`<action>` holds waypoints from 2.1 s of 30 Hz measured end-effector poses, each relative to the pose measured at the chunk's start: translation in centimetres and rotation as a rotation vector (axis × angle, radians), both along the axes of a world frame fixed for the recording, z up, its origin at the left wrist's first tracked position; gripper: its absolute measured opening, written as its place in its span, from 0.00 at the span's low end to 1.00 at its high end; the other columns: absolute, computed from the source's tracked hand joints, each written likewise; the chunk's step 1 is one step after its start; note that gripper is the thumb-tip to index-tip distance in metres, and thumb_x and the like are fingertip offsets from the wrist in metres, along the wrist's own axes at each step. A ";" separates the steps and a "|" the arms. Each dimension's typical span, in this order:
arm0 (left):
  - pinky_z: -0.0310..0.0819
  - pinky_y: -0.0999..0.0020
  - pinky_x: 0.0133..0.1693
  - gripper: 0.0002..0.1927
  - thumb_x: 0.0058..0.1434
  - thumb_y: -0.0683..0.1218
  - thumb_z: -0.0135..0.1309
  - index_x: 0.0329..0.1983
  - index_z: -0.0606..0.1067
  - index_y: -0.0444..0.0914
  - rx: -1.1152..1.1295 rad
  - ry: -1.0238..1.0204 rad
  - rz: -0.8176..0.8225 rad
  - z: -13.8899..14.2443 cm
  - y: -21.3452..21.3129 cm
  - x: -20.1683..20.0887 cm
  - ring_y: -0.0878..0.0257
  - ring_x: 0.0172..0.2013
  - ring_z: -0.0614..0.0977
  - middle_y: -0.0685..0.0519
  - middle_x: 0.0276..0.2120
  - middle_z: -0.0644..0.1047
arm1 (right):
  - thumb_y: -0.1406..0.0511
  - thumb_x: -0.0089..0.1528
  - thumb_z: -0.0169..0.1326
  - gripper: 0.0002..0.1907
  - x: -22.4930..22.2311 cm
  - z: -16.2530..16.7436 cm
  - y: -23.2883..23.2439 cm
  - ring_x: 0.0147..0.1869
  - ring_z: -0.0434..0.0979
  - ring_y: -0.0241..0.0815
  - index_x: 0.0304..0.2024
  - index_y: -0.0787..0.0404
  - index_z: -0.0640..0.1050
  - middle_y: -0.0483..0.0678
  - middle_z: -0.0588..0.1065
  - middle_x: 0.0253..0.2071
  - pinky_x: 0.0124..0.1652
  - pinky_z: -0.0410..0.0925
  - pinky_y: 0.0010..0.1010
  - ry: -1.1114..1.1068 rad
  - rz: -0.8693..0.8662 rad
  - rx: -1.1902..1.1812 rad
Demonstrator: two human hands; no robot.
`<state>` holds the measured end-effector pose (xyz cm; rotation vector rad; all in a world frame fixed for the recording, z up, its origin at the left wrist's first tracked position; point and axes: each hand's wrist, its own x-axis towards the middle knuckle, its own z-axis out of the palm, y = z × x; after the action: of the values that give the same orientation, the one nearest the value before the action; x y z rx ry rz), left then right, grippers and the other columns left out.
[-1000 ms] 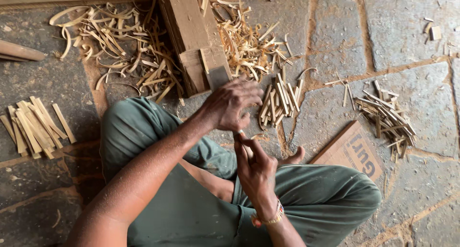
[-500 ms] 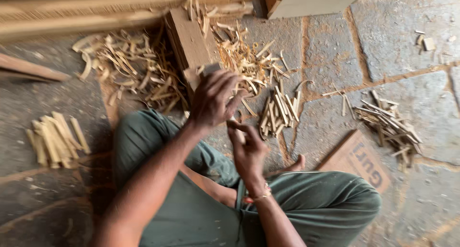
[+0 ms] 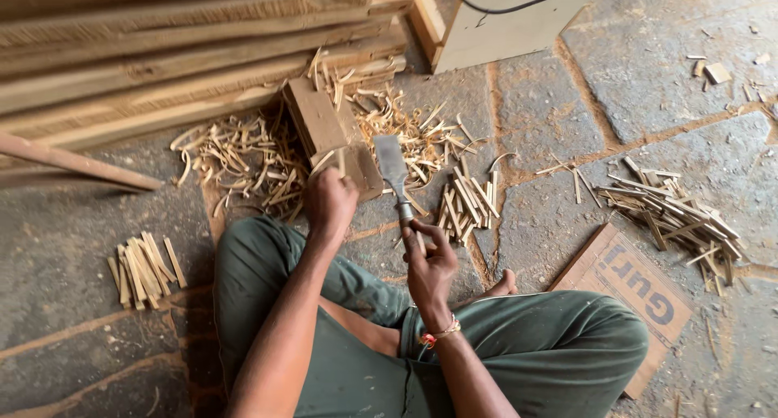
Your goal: The person sits on the floor and uses a chisel to carve small wooden sticks. They repeatedly pick up sticks, shave them against a wooden block, and place the finished pieces aside.
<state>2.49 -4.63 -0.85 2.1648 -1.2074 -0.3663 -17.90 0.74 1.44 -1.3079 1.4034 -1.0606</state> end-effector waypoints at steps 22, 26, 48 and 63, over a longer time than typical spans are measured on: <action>0.79 0.61 0.49 0.07 0.71 0.40 0.55 0.50 0.75 0.33 -0.669 -0.312 -0.169 9.1 11.3 -1.0 0.52 0.48 0.83 0.46 0.45 0.79 | 0.62 0.66 0.57 0.07 4.3 1.8 3.0 0.15 0.74 0.37 0.45 0.55 0.80 0.50 0.80 0.22 0.15 0.62 0.36 0.329 0.203 -0.164; 0.79 0.60 0.49 0.05 0.71 0.39 0.53 0.48 0.74 0.32 -0.698 -0.316 -0.153 9.8 11.7 -0.8 0.51 0.48 0.83 0.45 0.45 0.78 | 0.63 0.64 0.60 0.08 5.0 2.6 4.2 0.16 0.74 0.40 0.45 0.54 0.82 0.55 0.76 0.18 0.19 0.63 0.37 0.287 0.284 -0.168; 0.75 0.49 0.37 0.12 0.65 0.54 0.61 0.38 0.86 0.43 0.181 -0.358 0.613 4.7 21.6 19.5 0.44 0.34 0.82 0.41 0.34 0.82 | 0.64 0.67 0.59 0.11 2.4 -1.2 2.6 0.26 0.75 0.34 0.51 0.59 0.78 0.51 0.81 0.31 0.24 0.66 0.33 0.110 0.202 -0.307; 0.78 0.66 0.36 0.12 0.60 0.46 0.62 0.45 0.81 0.36 0.056 0.189 -0.416 4.7 -2.5 -13.8 0.62 0.32 0.85 0.48 0.34 0.84 | 0.58 0.63 0.57 0.19 3.2 -4.2 4.4 0.45 0.80 0.62 0.54 0.60 0.76 0.61 0.79 0.44 0.43 0.72 0.50 0.155 0.298 -0.179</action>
<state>-11.30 -7.16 3.86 1.8627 -1.5468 -0.7692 -14.66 5.11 -2.80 -1.7018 1.1960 -0.9133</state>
